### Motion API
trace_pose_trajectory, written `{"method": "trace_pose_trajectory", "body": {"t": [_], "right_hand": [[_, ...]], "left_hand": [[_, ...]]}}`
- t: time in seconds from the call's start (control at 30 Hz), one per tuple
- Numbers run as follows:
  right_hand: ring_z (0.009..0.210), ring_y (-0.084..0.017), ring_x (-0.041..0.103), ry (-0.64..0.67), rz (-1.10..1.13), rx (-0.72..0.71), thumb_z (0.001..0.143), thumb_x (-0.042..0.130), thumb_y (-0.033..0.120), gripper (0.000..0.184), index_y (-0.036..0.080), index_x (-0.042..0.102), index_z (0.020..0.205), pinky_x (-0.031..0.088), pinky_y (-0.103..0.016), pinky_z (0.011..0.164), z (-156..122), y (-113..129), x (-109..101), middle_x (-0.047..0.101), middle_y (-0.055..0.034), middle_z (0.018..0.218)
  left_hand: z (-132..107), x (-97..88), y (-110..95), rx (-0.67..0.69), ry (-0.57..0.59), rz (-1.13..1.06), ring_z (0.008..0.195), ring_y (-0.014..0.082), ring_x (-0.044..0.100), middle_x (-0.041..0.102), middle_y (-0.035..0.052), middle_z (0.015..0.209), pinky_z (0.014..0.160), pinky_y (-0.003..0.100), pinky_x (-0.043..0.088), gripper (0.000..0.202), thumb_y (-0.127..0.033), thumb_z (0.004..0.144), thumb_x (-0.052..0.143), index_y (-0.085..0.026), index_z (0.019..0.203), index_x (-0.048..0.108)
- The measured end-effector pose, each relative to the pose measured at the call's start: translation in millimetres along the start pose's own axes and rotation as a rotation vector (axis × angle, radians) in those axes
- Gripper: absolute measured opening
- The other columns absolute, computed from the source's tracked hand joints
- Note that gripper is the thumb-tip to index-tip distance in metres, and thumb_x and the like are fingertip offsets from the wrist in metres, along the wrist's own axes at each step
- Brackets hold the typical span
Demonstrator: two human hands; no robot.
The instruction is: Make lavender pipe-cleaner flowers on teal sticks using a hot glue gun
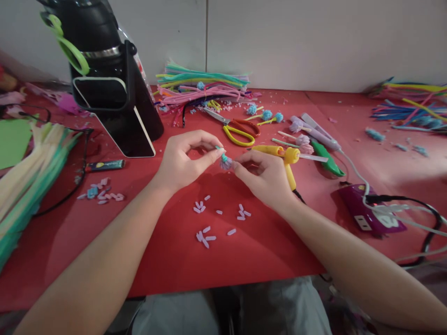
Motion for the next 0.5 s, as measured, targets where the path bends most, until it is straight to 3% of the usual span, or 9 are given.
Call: {"method": "trace_pose_trajectory", "body": {"t": [0.5], "right_hand": [[0.073,-0.016,0.059,0.141,-0.059,-0.094,0.093,0.059,0.026,0.010,0.018,0.063,0.089,0.046,-0.031,0.067,2.2,2.2,-0.3,0.068,-0.0036,0.083]], "left_hand": [[1.2,-0.2,6.8,0.026,0.011,0.014,0.074,0.0153,0.072,0.077,0.0014,0.082,0.073,0.028,0.060,0.008,-0.024,0.079,0.078,-0.019,0.083,0.075]]}}
Point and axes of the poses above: each hand's wrist, its own z-axis towards the middle knuckle, its own x-axis out of the palm, y = z × x, the point moved 4 cm from there along z, towards the middle knuckle
